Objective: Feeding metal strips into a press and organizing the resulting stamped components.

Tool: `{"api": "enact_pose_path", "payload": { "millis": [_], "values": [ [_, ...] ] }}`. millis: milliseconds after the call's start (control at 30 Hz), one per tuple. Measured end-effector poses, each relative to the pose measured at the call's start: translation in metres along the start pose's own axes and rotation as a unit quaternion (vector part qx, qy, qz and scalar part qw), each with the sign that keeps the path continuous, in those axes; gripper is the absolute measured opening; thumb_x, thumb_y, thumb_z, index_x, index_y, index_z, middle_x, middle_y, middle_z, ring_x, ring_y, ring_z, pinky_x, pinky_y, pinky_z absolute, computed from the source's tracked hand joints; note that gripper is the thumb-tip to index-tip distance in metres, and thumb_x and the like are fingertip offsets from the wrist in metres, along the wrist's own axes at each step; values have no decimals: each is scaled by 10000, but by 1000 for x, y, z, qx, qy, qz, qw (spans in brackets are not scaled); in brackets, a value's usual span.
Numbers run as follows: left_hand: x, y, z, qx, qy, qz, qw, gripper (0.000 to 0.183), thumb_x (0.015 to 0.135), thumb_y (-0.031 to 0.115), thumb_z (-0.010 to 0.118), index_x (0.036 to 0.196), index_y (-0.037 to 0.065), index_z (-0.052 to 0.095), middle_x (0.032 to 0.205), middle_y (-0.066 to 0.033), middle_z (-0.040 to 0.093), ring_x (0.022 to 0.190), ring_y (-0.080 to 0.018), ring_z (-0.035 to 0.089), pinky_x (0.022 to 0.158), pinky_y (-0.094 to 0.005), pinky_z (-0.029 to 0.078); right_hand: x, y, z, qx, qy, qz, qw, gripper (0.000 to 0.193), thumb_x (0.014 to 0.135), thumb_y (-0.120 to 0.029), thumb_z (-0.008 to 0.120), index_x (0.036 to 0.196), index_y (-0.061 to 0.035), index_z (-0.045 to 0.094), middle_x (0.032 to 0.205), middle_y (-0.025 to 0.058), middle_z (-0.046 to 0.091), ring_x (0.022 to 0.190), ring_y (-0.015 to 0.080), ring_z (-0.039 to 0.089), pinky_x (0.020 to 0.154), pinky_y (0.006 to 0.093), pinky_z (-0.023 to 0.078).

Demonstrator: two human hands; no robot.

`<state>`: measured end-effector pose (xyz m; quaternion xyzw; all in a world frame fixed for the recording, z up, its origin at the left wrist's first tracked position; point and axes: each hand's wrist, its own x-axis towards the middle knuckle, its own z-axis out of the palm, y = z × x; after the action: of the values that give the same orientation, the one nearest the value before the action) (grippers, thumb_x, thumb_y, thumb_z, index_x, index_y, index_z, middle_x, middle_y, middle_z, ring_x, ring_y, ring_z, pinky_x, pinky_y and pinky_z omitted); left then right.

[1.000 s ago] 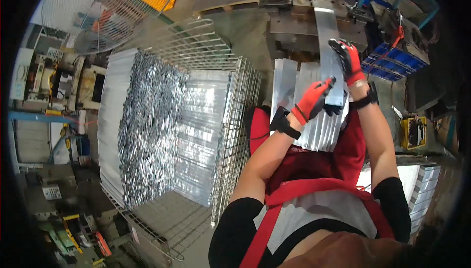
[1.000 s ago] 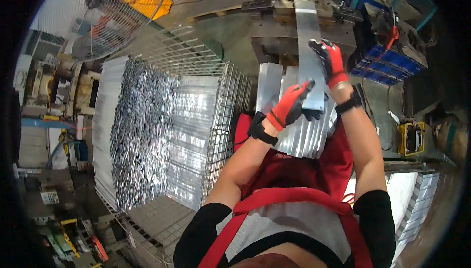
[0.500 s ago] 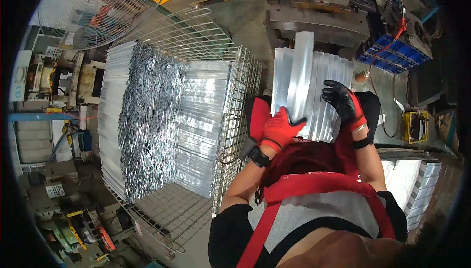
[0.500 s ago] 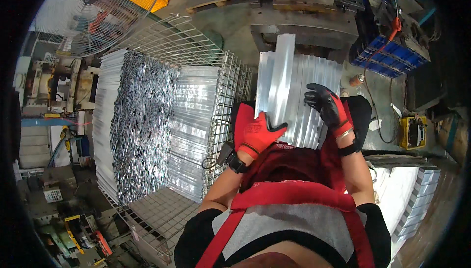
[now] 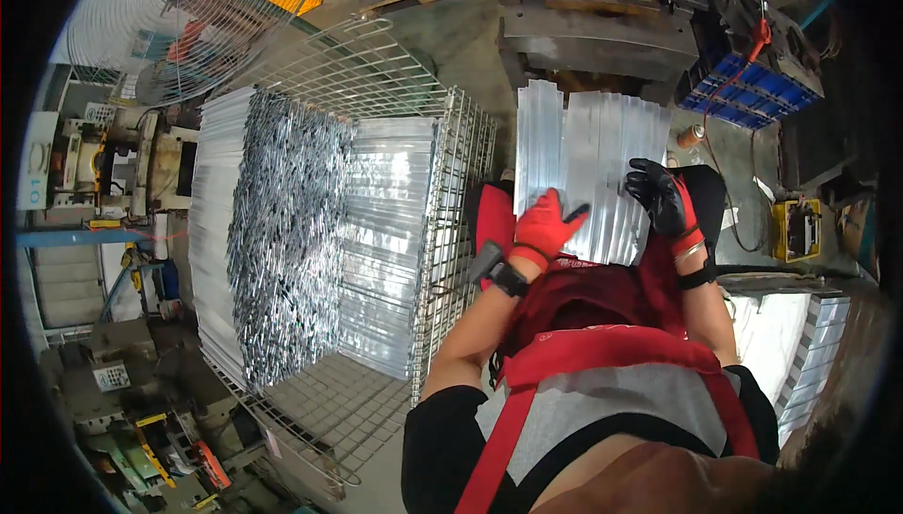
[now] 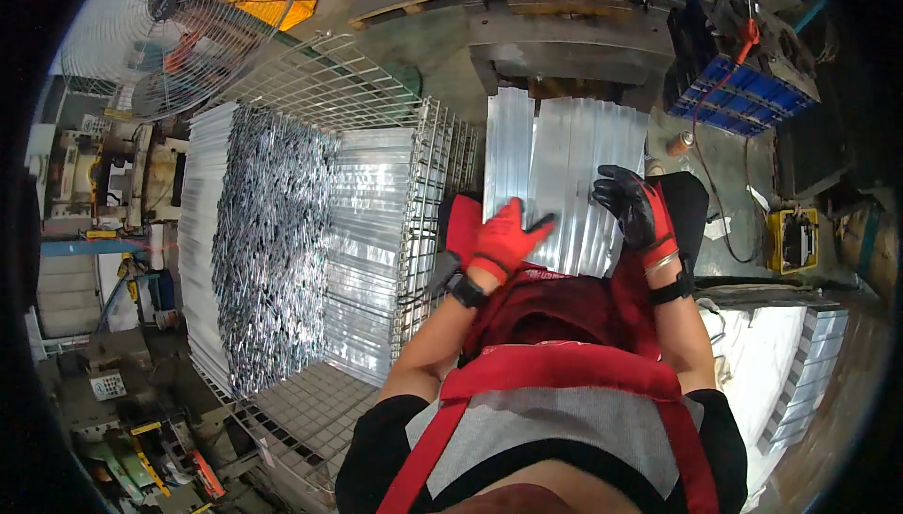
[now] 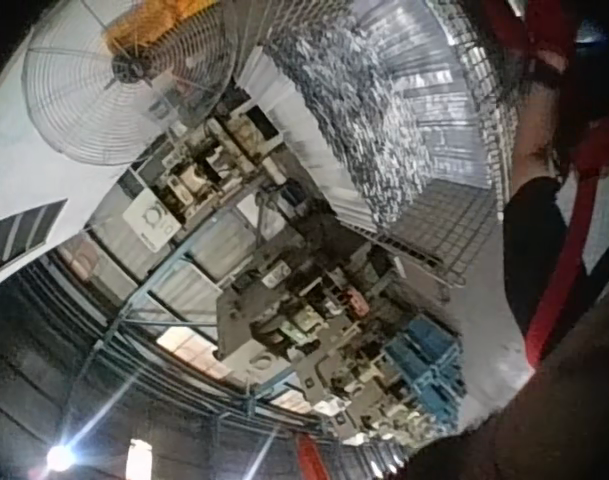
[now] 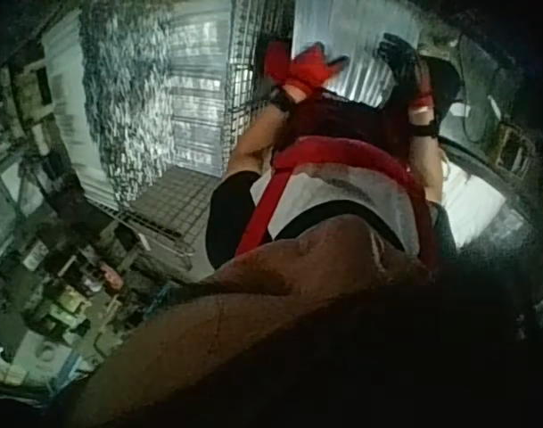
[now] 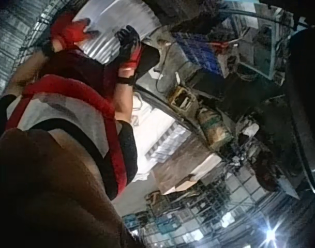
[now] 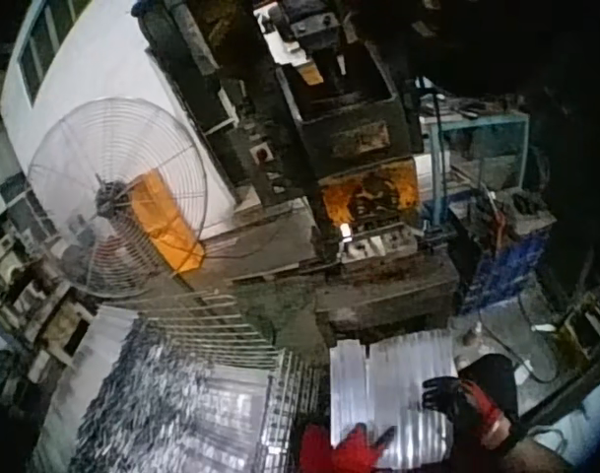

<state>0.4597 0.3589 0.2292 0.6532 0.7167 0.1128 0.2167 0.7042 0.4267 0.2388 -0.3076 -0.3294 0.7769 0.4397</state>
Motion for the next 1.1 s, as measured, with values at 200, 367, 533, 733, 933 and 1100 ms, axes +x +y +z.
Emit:
{"api": "enact_pose_path", "payload": {
  "millis": [200, 367, 533, 733, 933, 1100],
  "values": [
    [-3, 16, 57, 4, -33, 7, 999, 700, 756, 508, 625, 1217, 18, 430, 974, -205, 585, 835, -345, 615, 685, -458, 489, 3, 0, 10, -1, 15, -4, 1000, 475, 944, -361, 479, 1243, 8, 496, 1007, 98, 627, 955, 179, 604, 904, 326, 467],
    [-14, 22, 50, -52, -49, 5, 997, 587, 803, 414, 595, 1242, 61, 429, 1011, -196, 561, 855, -377, 601, 709, -467, 489, 4, 6, 4, 0, 27, 15, 1000, 431, 962, -331, 448, 1226, 3, 515, 994, 97, 627, 925, 179, 610, 891, 327, 475],
    [-26, 43, 27, -38, -60, -27, 997, 718, 752, 433, 662, 1294, 73, 357, 1082, -238, 484, 886, -376, 591, 712, -464, 489, 5, 14, 5, -14, -2, 3, 1000, 449, 957, -350, 458, 1232, 1, 511, 1005, 101, 624, 939, 185, 608, 894, 330, 474],
    [-24, 29, 36, -69, -68, -8, 995, 687, 769, 404, 636, 1297, 52, 371, 1113, -237, 494, 861, -375, 597, 711, -467, 484, 7, 17, 4, 24, -15, 20, 999, 425, 957, -305, 460, 1239, 10, 502, 1032, 108, 626, 963, 186, 608, 900, 334, 473],
    [-35, 47, 23, -16, -9, -18, 1000, 882, 717, 480, 682, 1379, 37, 301, 1228, -257, 422, 1039, -407, 514, 842, -457, 463, 4, 17, 5, 22, 0, 32, 999, 422, 949, -294, 480, 1231, 18, 506, 1021, 111, 628, 949, 190, 613, 894, 335, 475],
    [-26, 43, 28, -58, -87, -34, 994, 897, 699, 427, 712, 1384, 31, 290, 1253, -230, 423, 1115, -389, 476, 897, -447, 442, 1, 16, 12, 16, -4, 29, 999, 423, 950, -298, 480, 1223, 24, 510, 1012, 116, 632, 923, 193, 622, 892, 340, 476]
  ]
}}
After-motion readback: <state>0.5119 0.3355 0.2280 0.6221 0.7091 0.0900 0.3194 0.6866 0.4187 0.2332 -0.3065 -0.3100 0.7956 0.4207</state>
